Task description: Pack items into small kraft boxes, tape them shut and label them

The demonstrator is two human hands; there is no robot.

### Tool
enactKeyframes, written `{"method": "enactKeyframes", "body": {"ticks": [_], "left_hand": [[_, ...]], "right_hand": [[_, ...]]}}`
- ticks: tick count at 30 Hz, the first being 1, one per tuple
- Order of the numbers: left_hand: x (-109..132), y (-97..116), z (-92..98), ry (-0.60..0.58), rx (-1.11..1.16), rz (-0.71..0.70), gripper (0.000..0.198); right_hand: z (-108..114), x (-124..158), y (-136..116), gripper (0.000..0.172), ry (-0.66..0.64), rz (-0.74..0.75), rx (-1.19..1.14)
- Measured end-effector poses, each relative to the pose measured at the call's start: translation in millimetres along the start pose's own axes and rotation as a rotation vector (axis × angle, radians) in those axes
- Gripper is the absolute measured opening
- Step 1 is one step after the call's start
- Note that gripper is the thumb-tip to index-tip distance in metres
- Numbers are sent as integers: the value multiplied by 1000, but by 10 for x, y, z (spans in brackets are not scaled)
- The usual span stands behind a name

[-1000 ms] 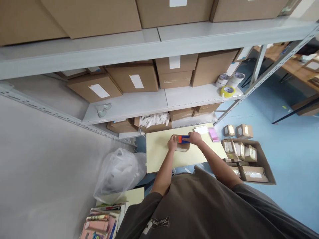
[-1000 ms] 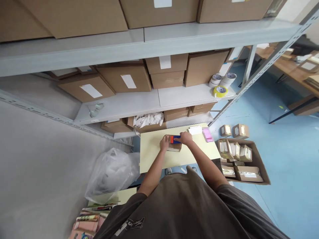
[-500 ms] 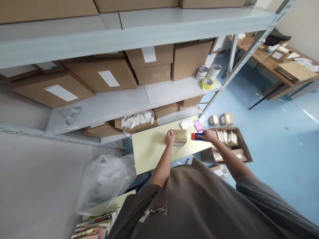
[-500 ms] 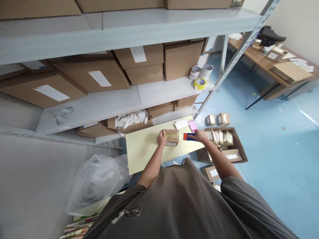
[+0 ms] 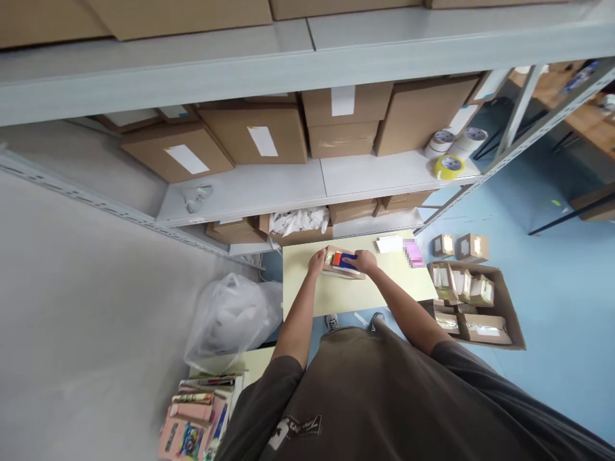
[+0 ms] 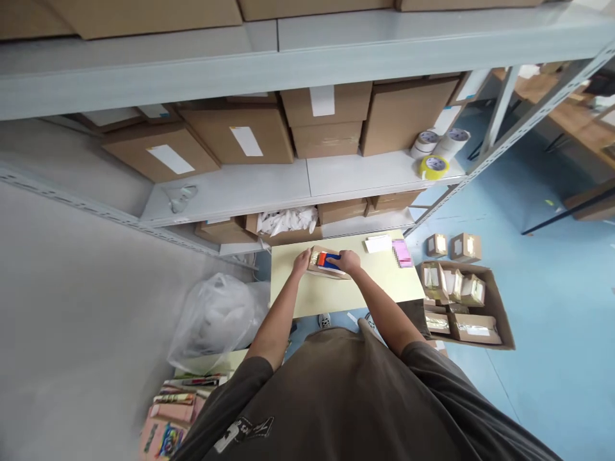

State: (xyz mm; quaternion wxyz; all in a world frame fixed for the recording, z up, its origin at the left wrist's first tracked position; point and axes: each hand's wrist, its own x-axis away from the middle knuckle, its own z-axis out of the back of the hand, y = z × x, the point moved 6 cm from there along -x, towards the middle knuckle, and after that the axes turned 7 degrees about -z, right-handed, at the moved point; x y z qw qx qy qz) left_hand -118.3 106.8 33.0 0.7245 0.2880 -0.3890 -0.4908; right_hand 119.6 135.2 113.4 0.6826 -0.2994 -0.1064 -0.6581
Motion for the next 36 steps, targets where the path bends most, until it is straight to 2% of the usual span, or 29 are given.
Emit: {"method": "enactKeyframes", "body": {"ticks": [2, 5, 8, 12, 15, 18, 21, 23, 24, 26, 28, 32, 36], "left_hand": [[68, -55, -136, -74, -14, 39, 47], [224, -141, -454, -129, -53, 128, 50], [372, -111, -787, -98, -69, 115, 53], [479, 65, -1160, -49, -143, 80, 52], [500, 215, -1374, -41, -201, 77, 49], [499, 311, -1507, -37, -231, 67, 46], [486, 325, -1553, -29, -222, 49, 46], [467, 286, -1537, -34, -208, 47, 46], [450, 251, -1508, -35, -197, 49, 46], [397, 155, -1408, -34, -161, 57, 48], [322, 33, -1269, -46, -100, 67, 51], [196, -252, -915, -65, -12, 153, 54], [180, -410, -499, 18, -23, 248, 46]], "right_hand": [[-66, -53, -125, 71, -27, -5, 47], [-95, -62, -78, 72, -69, -33, 119], [-56, 5, 137, 72, -84, -61, 134], [52, 115, 529, 71, -60, -66, 130], [243, 208, 1057, 70, -13, -98, 150], [539, 383, 1856, 70, 29, -199, 226], [800, 595, 2583, 65, 33, -294, 275], [885, 677, 2821, 63, 38, -325, 277], [894, 690, 2850, 63, 39, -331, 275], [866, 668, 2754, 64, 37, -327, 258], [821, 609, 2509, 66, 47, -307, 217], [791, 469, 1797, 66, 97, -224, 174], [775, 328, 971, 68, 128, -124, 151]]}}
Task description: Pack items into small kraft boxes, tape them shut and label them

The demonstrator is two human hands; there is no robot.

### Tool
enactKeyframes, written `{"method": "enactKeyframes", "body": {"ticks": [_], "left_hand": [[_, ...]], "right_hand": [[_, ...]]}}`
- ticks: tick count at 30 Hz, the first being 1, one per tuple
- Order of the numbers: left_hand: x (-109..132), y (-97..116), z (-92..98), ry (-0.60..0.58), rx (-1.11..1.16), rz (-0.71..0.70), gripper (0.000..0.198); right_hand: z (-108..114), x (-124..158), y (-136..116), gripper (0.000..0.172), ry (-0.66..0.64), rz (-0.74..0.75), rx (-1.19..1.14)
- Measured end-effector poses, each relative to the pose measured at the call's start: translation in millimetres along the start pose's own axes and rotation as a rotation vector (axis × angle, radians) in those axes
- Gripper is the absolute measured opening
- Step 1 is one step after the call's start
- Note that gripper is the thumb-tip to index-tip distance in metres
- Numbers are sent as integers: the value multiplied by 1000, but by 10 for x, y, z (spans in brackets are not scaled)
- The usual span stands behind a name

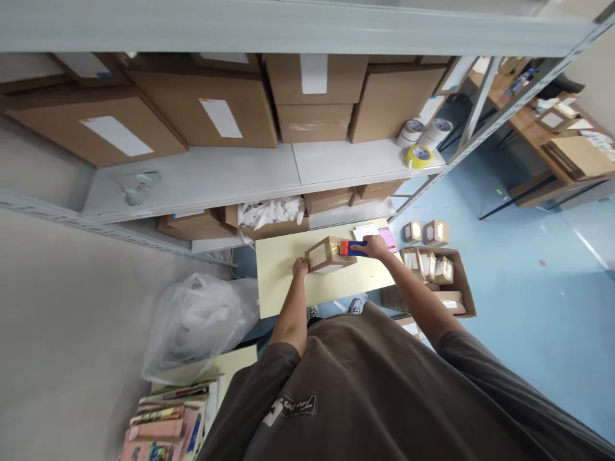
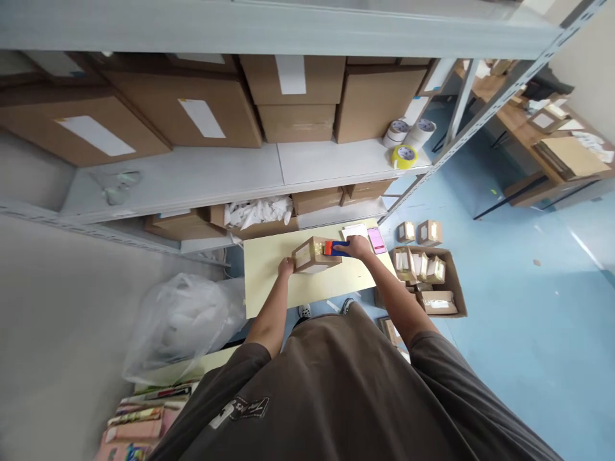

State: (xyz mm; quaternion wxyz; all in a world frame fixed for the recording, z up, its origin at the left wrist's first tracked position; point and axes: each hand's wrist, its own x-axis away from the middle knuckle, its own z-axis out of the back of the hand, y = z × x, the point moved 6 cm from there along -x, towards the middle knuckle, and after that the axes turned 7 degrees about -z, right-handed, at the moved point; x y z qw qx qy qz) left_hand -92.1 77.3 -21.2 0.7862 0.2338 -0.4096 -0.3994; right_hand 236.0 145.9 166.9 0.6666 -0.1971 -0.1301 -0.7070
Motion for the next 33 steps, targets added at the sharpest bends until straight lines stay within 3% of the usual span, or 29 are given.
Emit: {"method": "enactKeyframes", "body": {"ticks": [3, 6, 9, 11, 14, 19, 22, 29, 33], "left_hand": [[20, 93, 267, 80, 37, -39, 45], [74, 384, 334, 10, 123, -227, 52], [161, 596, 285, -24, 109, -289, 57], [223, 655, 215, -9, 95, -271, 55], [322, 670, 75, 27, 85, -237, 53], [457, 652, -130, 62, 95, -187, 54], [508, 677, -173, 86, 78, -176, 54], [547, 755, -106, 92, 45, -230, 50], [534, 759, -103, 75, 24, -221, 52]], "right_hand": [[-3, -8, -585, 70, -24, 56, -5], [-51, 10, -1035, 71, -38, 86, 5], [-100, 35, -1289, 74, -42, 89, 12], [-111, 40, -1307, 75, -46, 86, 17], [-89, 36, -1026, 73, -70, 90, 18], [26, 100, 50, 74, -67, 7, 63], [63, 161, 464, 74, -65, -44, 75], [47, 103, 574, 70, -62, -39, 34], [-140, -17, 438, 72, -61, -62, 21]]}}
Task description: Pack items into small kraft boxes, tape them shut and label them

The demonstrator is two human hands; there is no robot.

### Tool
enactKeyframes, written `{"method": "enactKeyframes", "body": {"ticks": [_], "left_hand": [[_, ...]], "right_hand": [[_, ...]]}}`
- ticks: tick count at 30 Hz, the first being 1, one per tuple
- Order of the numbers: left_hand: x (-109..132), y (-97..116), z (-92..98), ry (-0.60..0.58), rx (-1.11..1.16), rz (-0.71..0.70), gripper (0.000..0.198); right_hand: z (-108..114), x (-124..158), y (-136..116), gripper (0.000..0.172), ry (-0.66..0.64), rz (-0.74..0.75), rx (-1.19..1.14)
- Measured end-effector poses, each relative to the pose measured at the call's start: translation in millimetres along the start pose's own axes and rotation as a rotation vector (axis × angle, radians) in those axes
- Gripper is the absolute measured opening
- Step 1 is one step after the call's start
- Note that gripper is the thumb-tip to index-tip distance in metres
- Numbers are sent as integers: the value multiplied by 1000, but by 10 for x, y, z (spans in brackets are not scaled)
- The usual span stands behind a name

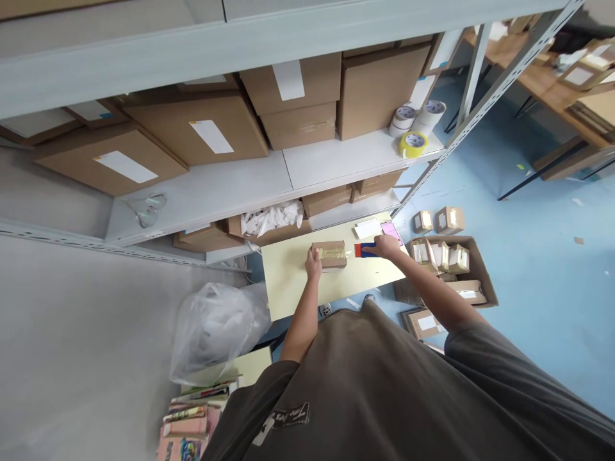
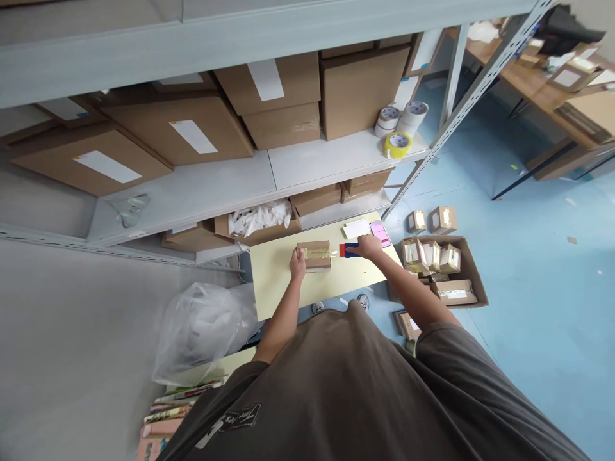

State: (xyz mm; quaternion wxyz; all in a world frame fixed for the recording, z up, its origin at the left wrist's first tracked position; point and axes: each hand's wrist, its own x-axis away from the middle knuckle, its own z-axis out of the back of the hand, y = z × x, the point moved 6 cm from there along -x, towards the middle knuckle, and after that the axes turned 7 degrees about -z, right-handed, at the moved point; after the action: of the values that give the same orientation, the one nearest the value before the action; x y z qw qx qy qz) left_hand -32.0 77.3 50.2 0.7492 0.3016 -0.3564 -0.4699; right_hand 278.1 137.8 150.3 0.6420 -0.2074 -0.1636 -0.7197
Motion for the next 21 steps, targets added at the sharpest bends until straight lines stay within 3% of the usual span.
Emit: {"method": "enactKeyframes", "body": {"ticks": [3, 6, 8, 12, 17, 21], "left_hand": [[-10, -29, -4, -9, -19, 12, 55], [-26, -85, 2, -4, -42, 27, 56], [-49, -116, 0, -7, -73, 25, 57], [-132, -116, -29, -22, -108, -16, 58], [-194, -118, -34, -31, -87, -18, 56], [-151, -152, -7, -55, -105, 14, 58]], "right_hand": [[-297, -60, -268, 64, -26, -51, -20], [-705, -34, -460, 44, -81, -76, 11], [-969, 15, -431, 44, -101, -123, -28], [-1302, 83, -103, 56, -45, -301, -170], [-1367, 67, -14, 42, -110, -311, -159], [-1182, 134, -442, 52, -58, -209, -443]]}}
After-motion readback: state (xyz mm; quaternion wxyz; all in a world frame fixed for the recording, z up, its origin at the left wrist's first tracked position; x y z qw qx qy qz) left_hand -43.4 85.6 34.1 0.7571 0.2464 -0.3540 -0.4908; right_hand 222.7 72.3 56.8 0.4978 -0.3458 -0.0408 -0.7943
